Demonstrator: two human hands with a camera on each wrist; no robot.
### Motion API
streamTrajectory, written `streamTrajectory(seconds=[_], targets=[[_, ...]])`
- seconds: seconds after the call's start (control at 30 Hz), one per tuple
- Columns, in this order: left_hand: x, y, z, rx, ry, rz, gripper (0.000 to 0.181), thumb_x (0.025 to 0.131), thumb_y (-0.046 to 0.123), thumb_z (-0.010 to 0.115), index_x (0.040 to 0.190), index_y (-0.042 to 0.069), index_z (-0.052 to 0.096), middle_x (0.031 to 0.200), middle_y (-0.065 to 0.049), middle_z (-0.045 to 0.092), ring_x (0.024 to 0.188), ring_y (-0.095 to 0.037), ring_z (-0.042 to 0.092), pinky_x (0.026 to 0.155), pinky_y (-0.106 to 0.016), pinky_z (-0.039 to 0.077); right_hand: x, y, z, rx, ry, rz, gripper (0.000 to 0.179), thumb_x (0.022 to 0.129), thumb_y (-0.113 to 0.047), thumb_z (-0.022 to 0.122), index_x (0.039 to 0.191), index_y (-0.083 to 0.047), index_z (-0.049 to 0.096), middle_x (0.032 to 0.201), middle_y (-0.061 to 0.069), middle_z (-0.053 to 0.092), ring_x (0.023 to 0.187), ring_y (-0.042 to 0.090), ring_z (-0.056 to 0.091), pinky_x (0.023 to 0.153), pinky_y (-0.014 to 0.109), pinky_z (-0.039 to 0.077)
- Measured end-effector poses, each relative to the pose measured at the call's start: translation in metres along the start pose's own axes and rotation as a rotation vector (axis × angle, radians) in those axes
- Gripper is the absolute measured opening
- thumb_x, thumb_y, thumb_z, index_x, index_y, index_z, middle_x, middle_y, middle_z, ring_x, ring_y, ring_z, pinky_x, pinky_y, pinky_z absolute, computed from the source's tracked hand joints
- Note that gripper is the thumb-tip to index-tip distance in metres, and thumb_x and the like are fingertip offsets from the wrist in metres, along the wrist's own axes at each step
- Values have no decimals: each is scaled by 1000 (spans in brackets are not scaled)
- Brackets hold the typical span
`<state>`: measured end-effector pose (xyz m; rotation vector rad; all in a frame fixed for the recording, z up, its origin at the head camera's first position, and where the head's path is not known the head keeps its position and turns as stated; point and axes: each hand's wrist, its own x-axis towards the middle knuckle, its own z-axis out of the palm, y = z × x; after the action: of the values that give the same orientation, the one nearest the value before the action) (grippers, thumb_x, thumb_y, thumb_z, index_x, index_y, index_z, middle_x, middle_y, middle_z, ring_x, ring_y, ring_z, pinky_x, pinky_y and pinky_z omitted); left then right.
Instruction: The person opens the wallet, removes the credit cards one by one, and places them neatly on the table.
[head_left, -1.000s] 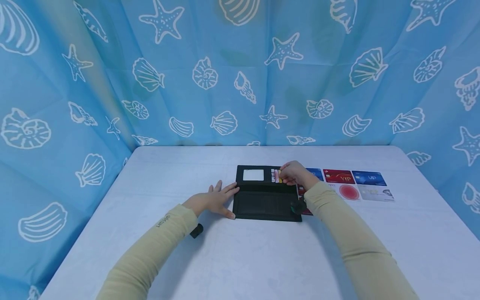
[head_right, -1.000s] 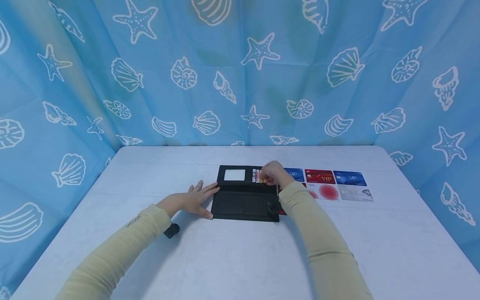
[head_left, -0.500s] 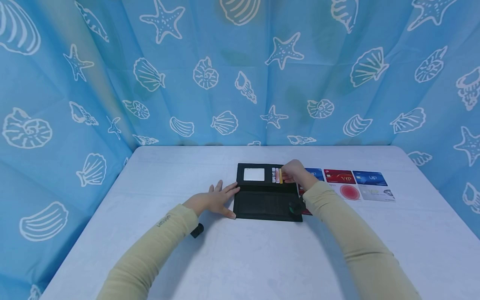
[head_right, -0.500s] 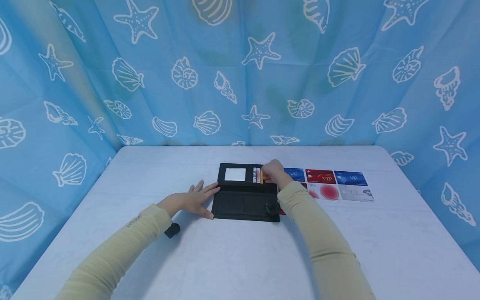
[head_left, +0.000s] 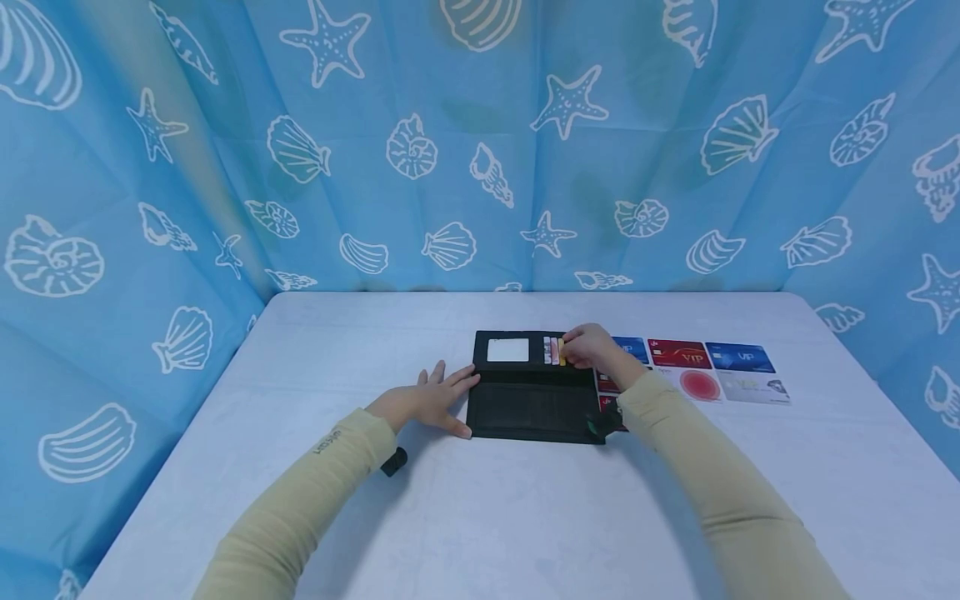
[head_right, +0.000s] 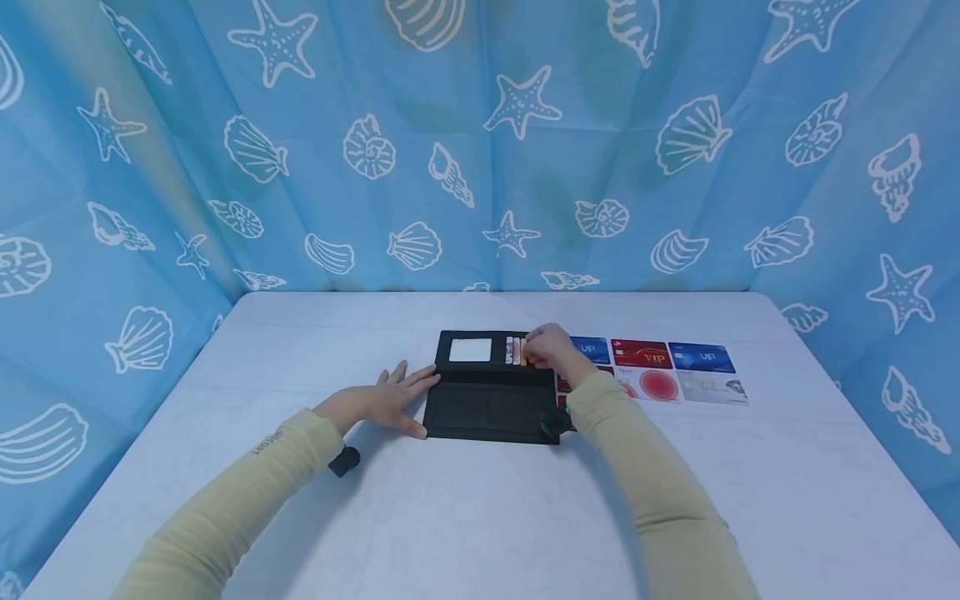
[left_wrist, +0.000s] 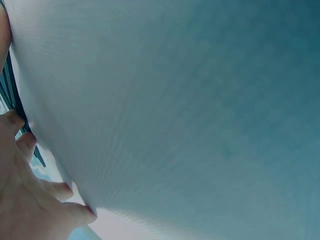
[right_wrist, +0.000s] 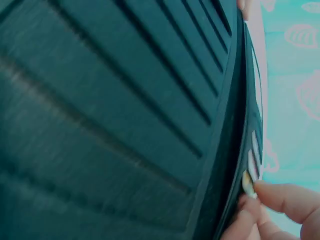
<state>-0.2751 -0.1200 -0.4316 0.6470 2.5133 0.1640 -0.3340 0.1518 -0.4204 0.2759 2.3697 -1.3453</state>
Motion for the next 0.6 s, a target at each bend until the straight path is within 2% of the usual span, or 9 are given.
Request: streamTrajectory(seconds=[0.13,0.27,0.47,0.6], targets=[[0,1,0,-2,-1,5,96,78,51,65,149,22,7,155,5,-6,138,-38,-14,109,-57,-2,-1,6,-4,33,-48,-18,51,88,-8,59,134,1,39,102,14,51,62,10,51,56,19,46],[-1,1,0,-1,-4,6,96,78,51,65,149,22,7,155,6,-6,138,-37,-14,109,-57,-2,-2,9,-8,50,-76,-20,54,87,-10,60,136,0,38,95,11,54,58,8,52,54,19,46],[-2,2,-1,4,-8,-6,95,78,52,64,149,22,7,155,7,-7,138,-37,-14,109,-57,-2,-2,5,-12,70,-67,-22,53,86,-10,63,133,1,41,73,4,57,50,7,53,50,18,45],[-2,2,-1,4,-9,-7,96,78,52,64,149,23,7,155,7,-7,138,-37,-14,109,-56,-2,-5,1,-9,75,-31,-26,50,86,-8,63,131,1,44,76,5,57,50,7,53,50,18,46]])
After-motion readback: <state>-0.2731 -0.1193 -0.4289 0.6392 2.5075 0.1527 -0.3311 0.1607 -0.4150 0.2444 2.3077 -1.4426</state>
